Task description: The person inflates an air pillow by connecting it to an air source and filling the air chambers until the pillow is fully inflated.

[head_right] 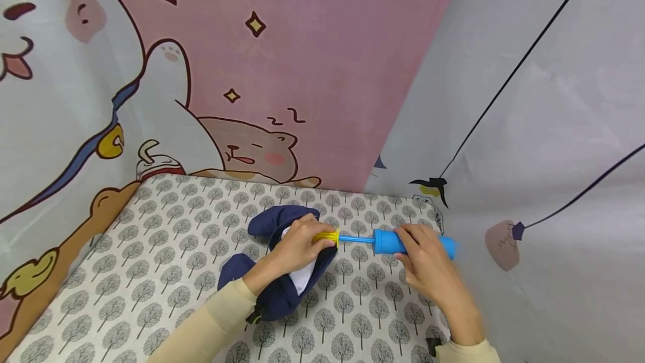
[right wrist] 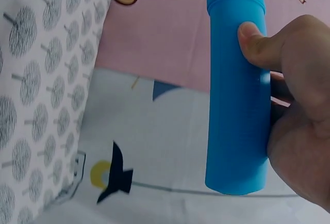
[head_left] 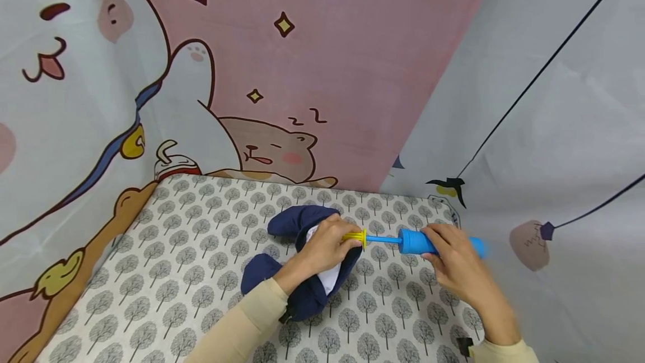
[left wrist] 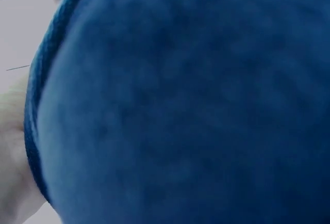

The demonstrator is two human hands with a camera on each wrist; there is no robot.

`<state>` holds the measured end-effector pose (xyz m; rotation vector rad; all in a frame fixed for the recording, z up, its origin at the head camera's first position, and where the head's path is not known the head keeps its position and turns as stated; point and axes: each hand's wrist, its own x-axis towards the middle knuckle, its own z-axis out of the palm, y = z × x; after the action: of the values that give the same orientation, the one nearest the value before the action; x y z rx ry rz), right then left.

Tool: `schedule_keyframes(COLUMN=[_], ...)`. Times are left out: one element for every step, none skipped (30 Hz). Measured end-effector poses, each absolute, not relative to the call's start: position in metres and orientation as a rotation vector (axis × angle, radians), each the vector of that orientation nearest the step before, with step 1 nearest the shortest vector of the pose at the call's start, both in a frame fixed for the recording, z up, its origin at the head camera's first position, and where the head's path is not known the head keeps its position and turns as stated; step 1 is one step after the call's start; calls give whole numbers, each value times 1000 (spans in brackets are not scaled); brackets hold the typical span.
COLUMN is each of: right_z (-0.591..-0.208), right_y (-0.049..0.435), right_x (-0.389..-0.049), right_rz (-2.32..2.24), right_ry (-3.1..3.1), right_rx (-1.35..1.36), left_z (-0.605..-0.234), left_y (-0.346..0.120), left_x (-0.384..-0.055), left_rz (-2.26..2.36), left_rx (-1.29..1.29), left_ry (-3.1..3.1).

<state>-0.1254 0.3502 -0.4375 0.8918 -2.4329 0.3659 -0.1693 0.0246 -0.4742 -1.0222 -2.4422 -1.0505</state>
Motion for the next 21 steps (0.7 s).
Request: schedule_keyframes(right_z=[-438,-439,-440,-441,-442,-443,-444,-445,-446,-447,-447,-448,-449,-450,-451,-451,-452,-453,-453,-454,-454], right_y=[346,342,338,334,330,327,323,319,316,313,310,307,304,301,299,297,295,293,291,290,289], right_x=[-126,-127,-128,-128,-129,-130,-130,-131,-131,-131,-132,-132,-133,-134,-134,-135,-135,-136,-136,-136,-136], right_rz=[360,354,349,345,344,343,347,351,354,356,359,358,354,349,347,344,342,340,341,343,347], right_ry=[-2428,-2424,-2420,-2416,-2412,-2411,-2408,-2409,-2410,-2412,-2416,-2415,-2412,-2414,-2415,-2411,-2412,-2411,-2415,-2420,-2421], right_rx=[898,901,906,909,912,913,914,912,913,914,914,917,921,924,927,932,935,937,935,932,930], left_z=[-475,-476,-478,-481,-485,-489,-493,-497,-502,-505,-507,-508,-509,-509,-510,-506,-507,-506,-505,-505,-504], left_y=[25,24,24,25,25,26,26,27,28,29,30,30,31,31,31,31,31,32,32,32,32], left_x=[-170,-171,-172,-174,-177,-179,-181,-183,-185,-187,-188,-188,-188,-188,-188,-186,-186,-186,-185,-185,-184], left_rz=[-1051,-1056,-1057,-1067,-1078,-1080,-1083,-1081,-1072,-1074,-1064,-1057,-1058,-1064,-1075,-1092,-1098,-1109,-1109,-1115,-1112], left_rx=[-1019,-1024,-1027,-1025,-1024,-1021,-1019,-1016,-1007,-1001,-1001,-1000,-999,-998,-998,-1002,-1008,-1011,-1016,-1021,-1025], left_ry=[-2441,-2428,-2414,-2405,-2397,-2392,-2388,-2386,-2392,-2394,-2394,-2393,-2392,-2392,-2399,-2401,-2392,-2390,-2385,-2382,-2380])
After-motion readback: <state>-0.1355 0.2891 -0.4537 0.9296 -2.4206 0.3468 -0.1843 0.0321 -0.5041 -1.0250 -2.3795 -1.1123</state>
